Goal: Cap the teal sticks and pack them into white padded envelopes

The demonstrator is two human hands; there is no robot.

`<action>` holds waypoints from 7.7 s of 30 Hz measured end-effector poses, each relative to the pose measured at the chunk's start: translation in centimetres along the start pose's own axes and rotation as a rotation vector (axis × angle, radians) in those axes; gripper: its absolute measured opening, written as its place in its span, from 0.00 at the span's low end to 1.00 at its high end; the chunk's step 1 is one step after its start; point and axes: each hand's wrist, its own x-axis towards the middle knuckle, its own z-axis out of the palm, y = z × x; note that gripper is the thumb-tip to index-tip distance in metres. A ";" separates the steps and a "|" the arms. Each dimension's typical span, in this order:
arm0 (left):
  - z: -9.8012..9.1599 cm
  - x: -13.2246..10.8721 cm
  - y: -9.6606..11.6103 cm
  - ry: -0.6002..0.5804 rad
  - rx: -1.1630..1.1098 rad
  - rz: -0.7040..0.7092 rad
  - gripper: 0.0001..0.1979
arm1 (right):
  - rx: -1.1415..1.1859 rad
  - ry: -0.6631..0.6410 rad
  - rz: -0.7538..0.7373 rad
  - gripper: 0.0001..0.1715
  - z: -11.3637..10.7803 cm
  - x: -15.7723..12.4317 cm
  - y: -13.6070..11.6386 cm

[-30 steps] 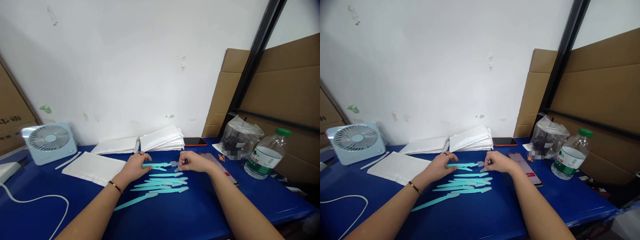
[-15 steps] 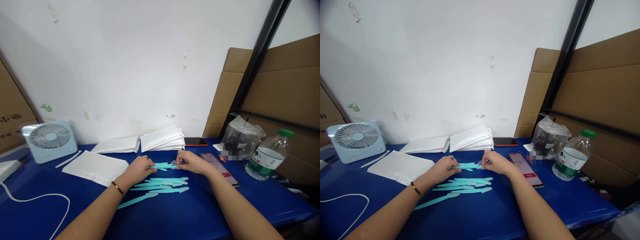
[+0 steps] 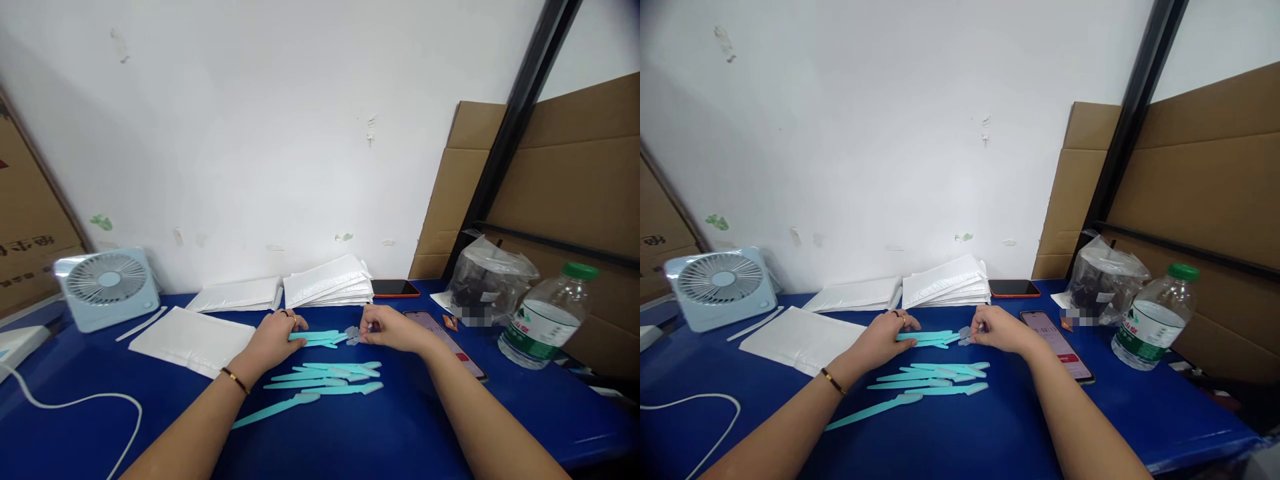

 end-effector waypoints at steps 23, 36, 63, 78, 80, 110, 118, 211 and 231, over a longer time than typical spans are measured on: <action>-0.3 -0.1 0.9 -0.003 0.106 0.011 0.08 | -0.044 0.015 0.082 0.14 0.2 0.0 -0.3; 1.6 -0.3 1.7 -0.127 -0.023 0.158 0.09 | -0.044 -0.129 -0.051 0.07 1.0 0.1 -1.0; -0.7 -0.4 2.1 -0.037 0.102 0.049 0.09 | -0.075 0.037 0.059 0.09 0.8 0.1 -1.7; 0.8 -0.6 2.1 -0.169 0.008 0.120 0.08 | -0.088 -0.129 -0.090 0.07 1.4 0.0 -2.2; 0.3 -0.3 1.5 -0.103 0.044 0.067 0.06 | -0.116 -0.015 -0.022 0.06 0.9 0.0 -1.6; 0.7 0.5 1.4 -0.076 0.084 0.035 0.12 | -0.064 0.057 0.047 0.08 0.6 0.2 -1.3; 0.7 -0.3 3.1 -0.091 -0.032 0.069 0.16 | -0.037 -0.349 0.014 0.14 0.1 -1.0 -1.9; -0.6 -0.4 2.3 -0.057 -0.719 -0.097 0.13 | 0.635 0.389 -0.080 0.14 2.4 0.6 -3.6; 1.2 -0.5 3.4 0.209 -0.371 -0.010 0.17 | 0.603 0.318 0.005 0.19 3.4 1.7 -2.0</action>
